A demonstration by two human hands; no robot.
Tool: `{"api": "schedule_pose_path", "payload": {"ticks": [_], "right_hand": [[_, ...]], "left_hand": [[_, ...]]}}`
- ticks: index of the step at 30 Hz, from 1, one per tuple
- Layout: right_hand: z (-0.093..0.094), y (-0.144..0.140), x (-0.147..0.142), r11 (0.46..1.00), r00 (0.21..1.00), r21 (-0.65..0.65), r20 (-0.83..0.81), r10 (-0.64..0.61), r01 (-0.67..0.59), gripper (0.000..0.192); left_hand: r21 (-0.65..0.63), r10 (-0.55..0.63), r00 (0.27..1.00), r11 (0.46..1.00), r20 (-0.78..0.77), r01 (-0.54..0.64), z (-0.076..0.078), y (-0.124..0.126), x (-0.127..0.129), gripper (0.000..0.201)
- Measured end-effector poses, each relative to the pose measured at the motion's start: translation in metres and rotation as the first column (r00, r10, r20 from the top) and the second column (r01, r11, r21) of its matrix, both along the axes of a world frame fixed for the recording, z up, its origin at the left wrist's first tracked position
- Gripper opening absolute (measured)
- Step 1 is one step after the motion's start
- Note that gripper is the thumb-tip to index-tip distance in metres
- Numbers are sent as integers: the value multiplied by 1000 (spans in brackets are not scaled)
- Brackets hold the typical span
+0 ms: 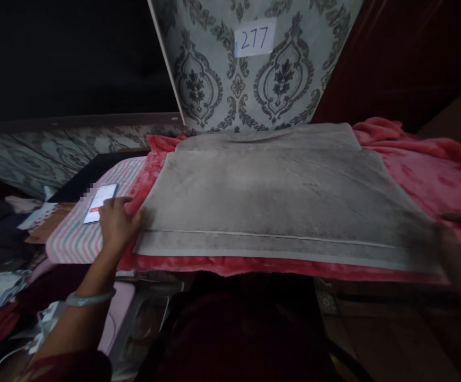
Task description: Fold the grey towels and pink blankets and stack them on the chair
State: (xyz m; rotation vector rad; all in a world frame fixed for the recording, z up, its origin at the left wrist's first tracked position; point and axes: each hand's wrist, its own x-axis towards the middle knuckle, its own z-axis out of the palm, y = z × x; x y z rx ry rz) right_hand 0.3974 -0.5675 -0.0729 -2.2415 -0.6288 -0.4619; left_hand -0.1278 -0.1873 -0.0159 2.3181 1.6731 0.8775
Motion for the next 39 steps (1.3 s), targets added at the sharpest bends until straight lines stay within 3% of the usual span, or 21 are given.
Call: {"api": "schedule_pose_path", "payload": {"ticks": [1, 2, 4, 5, 6, 8, 11, 15, 18, 22, 26, 28, 30, 32, 33, 35, 37, 39], "right_hand": [[2, 14, -21, 991, 988, 6, 82, 133, -134, 8], [3, 31, -44, 942, 935, 18, 130, 330, -335, 12], [4, 68, -91, 746, 741, -9, 113, 662, -666, 14], [3, 85, -112, 662, 658, -30, 83, 748, -749, 14], [0, 102, -129, 605, 601, -36, 81, 795, -796, 13], [-6, 127, -152, 509, 506, -68, 61, 860, -858, 10], [-18, 146, -161, 461, 459, -137, 48, 887, -877, 8], [-28, 147, -159, 466, 461, -214, 74, 884, -859, 14], [-31, 144, -161, 500, 485, -228, 119, 866, -836, 20], [-34, 145, -165, 501, 482, -212, 138, 865, -839, 19], [-32, 140, -159, 477, 466, -116, 108, 878, -871, 16], [-28, 128, -143, 541, 534, -52, 105, 839, -840, 16], [-22, 109, -116, 666, 661, -3, 116, 741, -746, 17], [-17, 84, -82, 795, 792, 40, 127, 597, -606, 17], [-15, 70, -66, 845, 843, 56, 129, 522, -532, 17], [-12, 45, -39, 897, 895, 60, 125, 428, -437, 16], [-13, 28, -21, 890, 885, 10, 108, 453, -457, 14], [-17, 19, -11, 839, 834, -64, 84, 545, -541, 11]], "left_hand": [[142, -128, 990, 980, -67, 136, -5, -5, 9, 28], [199, -289, 948, 929, -133, 311, -11, -11, 19, 27], [138, -592, 774, 767, -223, 627, -22, -28, 46, 22], [89, -681, 690, 693, -244, 715, -27, -36, 60, 21], [57, -729, 634, 643, -257, 763, -32, -43, 74, 21], [22, -769, 576, 594, -276, 804, -39, -51, 95, 22], [-12, -799, 519, 548, -305, 836, -46, -52, 110, 20], [38, -787, 486, 512, -381, 858, -51, -49, 111, 22], [95, -779, 479, 485, -405, 869, -55, -51, 110, 28], [101, -769, 487, 493, -414, 864, -60, -54, 108, 33], [47, -839, 456, 464, -295, 884, -50, -52, 101, 30], [36, -858, 476, 479, -191, 877, -44, -48, 99, 27], [66, -815, 565, 561, -127, 825, -39, -43, 104, 27], [118, -787, 609, 598, -101, 792, -37, -38, 117, 28], [135, -795, 597, 584, -106, 801, -36, -38, 127, 29], [151, -843, 518, 499, -141, 853, -34, -41, 150, 31], [122, -887, 421, 404, -191, 906, -30, -49, 177, 33], [90, -914, 340, 328, -221, 940, -27, -60, 205, 33]]}}
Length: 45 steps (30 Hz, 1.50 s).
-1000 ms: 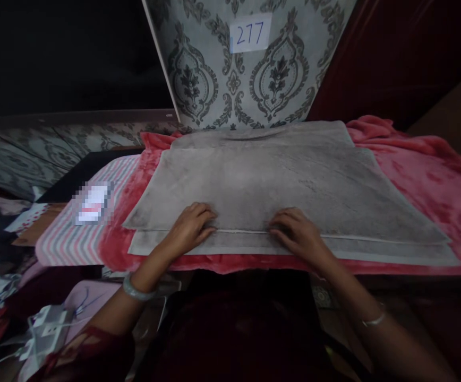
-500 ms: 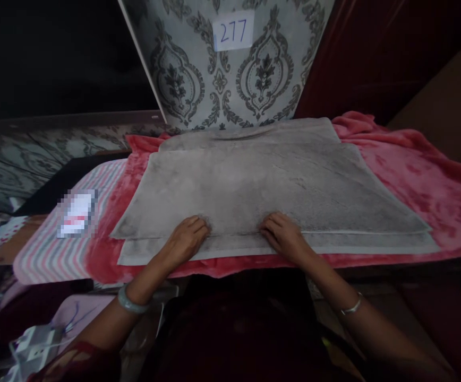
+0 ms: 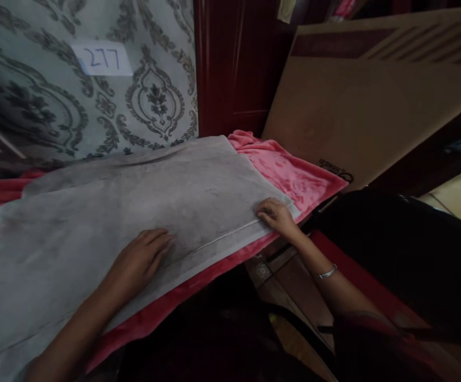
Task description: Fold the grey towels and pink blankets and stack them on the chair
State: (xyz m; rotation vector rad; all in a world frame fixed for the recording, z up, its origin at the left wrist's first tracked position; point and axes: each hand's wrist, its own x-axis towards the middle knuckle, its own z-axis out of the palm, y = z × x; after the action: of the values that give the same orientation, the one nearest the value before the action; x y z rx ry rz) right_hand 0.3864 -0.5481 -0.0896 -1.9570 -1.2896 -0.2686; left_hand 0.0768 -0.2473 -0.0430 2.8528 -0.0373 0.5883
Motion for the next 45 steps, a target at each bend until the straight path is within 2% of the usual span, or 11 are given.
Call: {"api": "schedule_pose_path", "payload": {"ticks": [3, 8, 15, 21, 24, 27, 31, 36, 40, 42, 45], "right_hand": [[-6, -3, 7, 992, 995, -82, 30, 97, -95, 9], [-10, -8, 8, 986, 986, -141, 124, 110, -92, 16], [-16, -7, 0, 987, 971, -160, 239, 7, 32, 17], [-26, -12, -6, 993, 968, -84, 242, -62, 85, 25], [-23, -18, -2, 998, 984, -59, 180, -15, 26, 24], [-8, -19, 10, 989, 982, -51, 137, -130, 138, 29], [2, -10, 27, 902, 905, -165, 228, -358, 399, 51], [-20, -10, 30, 706, 881, -535, 200, -428, 464, 66], [-9, -2, 36, 640, 881, -628, 173, -440, 443, 65], [7, 13, 41, 650, 881, -610, 194, -431, 453, 63], [20, 39, 46, 724, 896, -529, 255, -363, 443, 60]], "left_hand": [[10, -102, 993, 995, -51, 102, 3, -21, 44, 29], [56, -207, 961, 974, -184, 221, 6, -75, 119, 19], [159, -96, 955, 977, -281, 145, -8, -130, 183, 15], [134, -118, 955, 978, -272, 158, -24, -136, 186, 25], [89, -224, 942, 964, -249, 252, -19, -127, 185, 20], [31, -246, 958, 967, -146, 252, -11, -115, 190, 25], [117, -60, 988, 990, -146, 77, -19, -114, 194, 50], [149, -53, 940, 983, -338, 109, -39, -125, 184, 61], [21, -180, 876, 977, -448, 212, -22, -110, 181, 54], [-26, -190, 865, 979, -465, 201, -7, -90, 177, 46], [51, 39, 911, 998, -411, -20, 8, -47, 155, 47]]}}
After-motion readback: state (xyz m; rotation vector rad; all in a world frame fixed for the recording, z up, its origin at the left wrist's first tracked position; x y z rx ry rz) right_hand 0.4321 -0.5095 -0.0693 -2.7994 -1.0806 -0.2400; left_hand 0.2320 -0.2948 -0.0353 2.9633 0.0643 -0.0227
